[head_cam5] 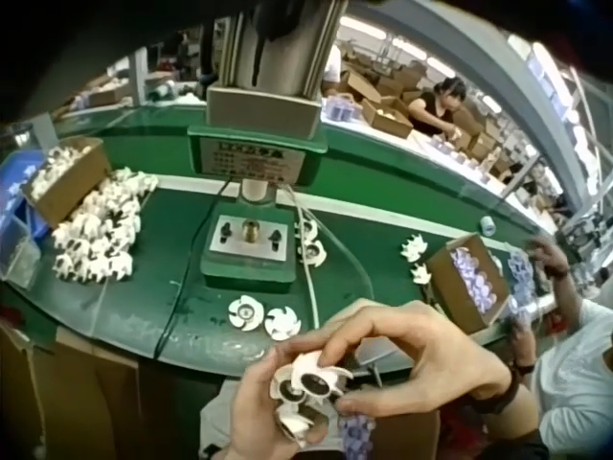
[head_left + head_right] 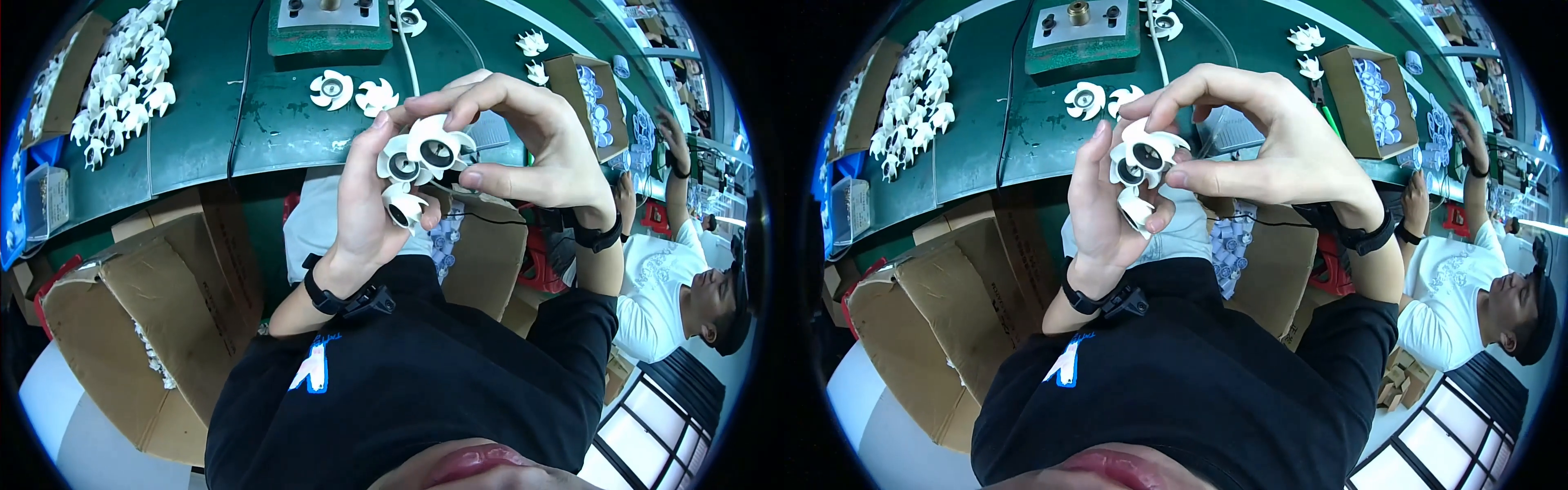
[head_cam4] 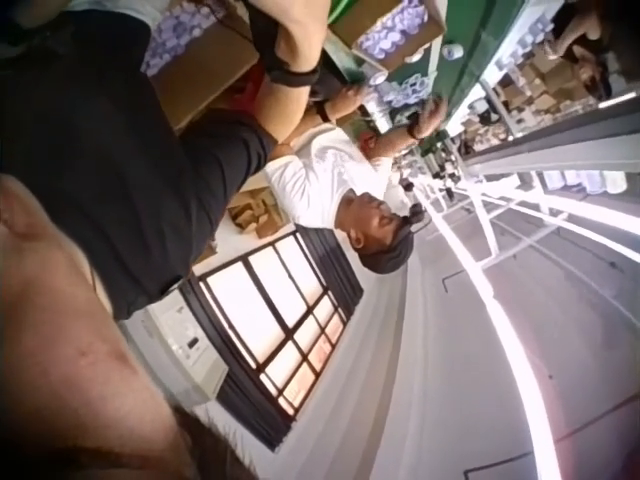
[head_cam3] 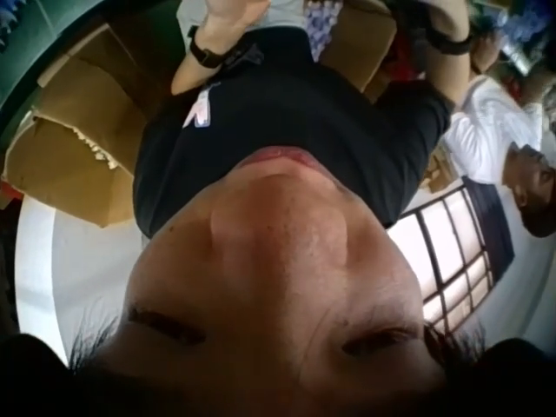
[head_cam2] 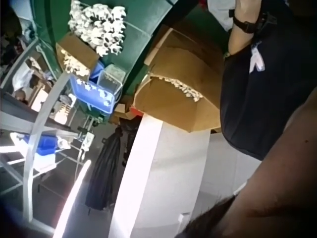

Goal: Assembling white plastic parts on an assembly line and operating a small manual desktop press.

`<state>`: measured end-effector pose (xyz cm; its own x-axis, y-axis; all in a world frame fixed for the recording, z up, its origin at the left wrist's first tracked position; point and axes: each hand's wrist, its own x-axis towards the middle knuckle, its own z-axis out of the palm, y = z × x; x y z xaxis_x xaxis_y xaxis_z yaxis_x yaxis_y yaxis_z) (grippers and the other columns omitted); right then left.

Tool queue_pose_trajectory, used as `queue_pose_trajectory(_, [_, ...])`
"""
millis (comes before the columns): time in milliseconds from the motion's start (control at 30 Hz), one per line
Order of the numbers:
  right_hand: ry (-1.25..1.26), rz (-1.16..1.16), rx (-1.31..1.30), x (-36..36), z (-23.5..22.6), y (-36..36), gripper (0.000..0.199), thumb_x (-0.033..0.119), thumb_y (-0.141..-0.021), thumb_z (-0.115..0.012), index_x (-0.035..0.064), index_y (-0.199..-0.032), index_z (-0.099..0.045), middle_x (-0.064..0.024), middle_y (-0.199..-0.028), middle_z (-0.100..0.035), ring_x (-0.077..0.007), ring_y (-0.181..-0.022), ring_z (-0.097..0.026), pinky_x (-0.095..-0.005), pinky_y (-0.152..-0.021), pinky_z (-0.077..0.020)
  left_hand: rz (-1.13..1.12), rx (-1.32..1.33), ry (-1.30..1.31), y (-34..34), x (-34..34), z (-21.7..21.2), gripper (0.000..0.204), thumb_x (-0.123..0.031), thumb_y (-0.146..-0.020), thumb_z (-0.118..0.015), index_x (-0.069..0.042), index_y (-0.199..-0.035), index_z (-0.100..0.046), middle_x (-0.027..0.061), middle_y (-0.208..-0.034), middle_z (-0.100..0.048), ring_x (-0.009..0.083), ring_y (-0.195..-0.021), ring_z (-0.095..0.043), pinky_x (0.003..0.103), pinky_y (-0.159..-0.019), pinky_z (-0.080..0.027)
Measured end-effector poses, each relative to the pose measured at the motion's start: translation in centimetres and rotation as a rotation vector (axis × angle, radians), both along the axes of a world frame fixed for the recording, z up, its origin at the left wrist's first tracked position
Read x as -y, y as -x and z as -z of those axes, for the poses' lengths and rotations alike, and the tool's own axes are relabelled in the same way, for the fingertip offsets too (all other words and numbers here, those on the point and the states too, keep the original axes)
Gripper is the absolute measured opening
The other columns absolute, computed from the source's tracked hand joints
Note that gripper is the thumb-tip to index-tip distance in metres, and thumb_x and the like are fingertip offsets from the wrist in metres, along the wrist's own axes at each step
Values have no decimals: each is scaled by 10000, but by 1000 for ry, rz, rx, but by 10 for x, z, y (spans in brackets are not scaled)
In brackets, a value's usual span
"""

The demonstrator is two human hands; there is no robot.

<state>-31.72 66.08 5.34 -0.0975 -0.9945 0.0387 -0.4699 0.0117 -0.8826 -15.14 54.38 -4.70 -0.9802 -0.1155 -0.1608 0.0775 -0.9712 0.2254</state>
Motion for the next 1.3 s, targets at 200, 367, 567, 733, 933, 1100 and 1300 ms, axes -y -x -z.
queue_pose_trajectory(200, [78,4,-88,11,10,11,325,148,-885,-812,36,-1176,-721,-151,-1314,-680,-246,-1193,-650,-380,-1033,-502,-103,1,-52,-1,-1,3,520,-383,-1113,-366,-62,-1521,-397,130,-1176,-675,157,-998,-706,231,-438,-535])
queue_pose_trajectory(367, [35,183,-300,15,17,46,345,234,-907,-803,62,-1197,-730,-79,-1242,-693,-186,-1098,-670,-319,-903,-539,-81,-56,136,0,5,-3,545,-382,-1121,-382,-68,-1567,-361,145,-1230,-666,190,-1112,-701,217,-441,-533])
queue_pose_trajectory(567, [-141,330,-575,68,10,84,279,73,-884,-679,-38,-1137,-725,-197,-956,-742,-338,-828,-718,-381,-723,-569,-152,37,365,-8,5,-4,554,-376,-1117,-397,-96,-1592,-348,138,-1289,-642,231,-1183,-685,184,-398,-483])
queue_pose_trajectory(733, [190,53,-660,90,48,114,285,85,-847,-697,-50,-1096,-731,-224,-935,-736,-377,-843,-710,-414,-760,-569,-199,26,457,-17,10,-10,551,-348,-1116,-400,-62,-1584,-343,176,-1314,-617,231,-1167,-690,201,-405,-522])
queue_pose_trajectory(933, [-359,204,-805,99,14,72,289,116,-791,-726,-68,-1012,-740,-253,-1021,-731,-389,-929,-708,-448,-804,-561,-221,-20,471,-20,16,-6,514,-294,-1114,-451,-31,-1551,-387,183,-1287,-617,254,-1150,-695,224,-432,-554])
queue_pose_trajectory(1100, [-480,111,-754,97,10,78,314,116,-773,-735,-63,-1031,-730,-253,-1081,-718,-396,-976,-701,-463,-827,-561,-182,56,537,-21,15,-3,552,-340,-1108,-419,-29,-1559,-356,187,-1329,-595,214,-1157,-689,210,-407,-531])
queue_pose_trajectory(1300, [-114,172,-914,93,49,110,398,77,-771,-704,-48,-1148,-697,-254,-1074,-719,-416,-980,-697,-464,-837,-569,-161,67,510,-19,9,5,545,-329,-1105,-417,-31,-1558,-359,163,-1301,-615,201,-1145,-695,207,-405,-526])
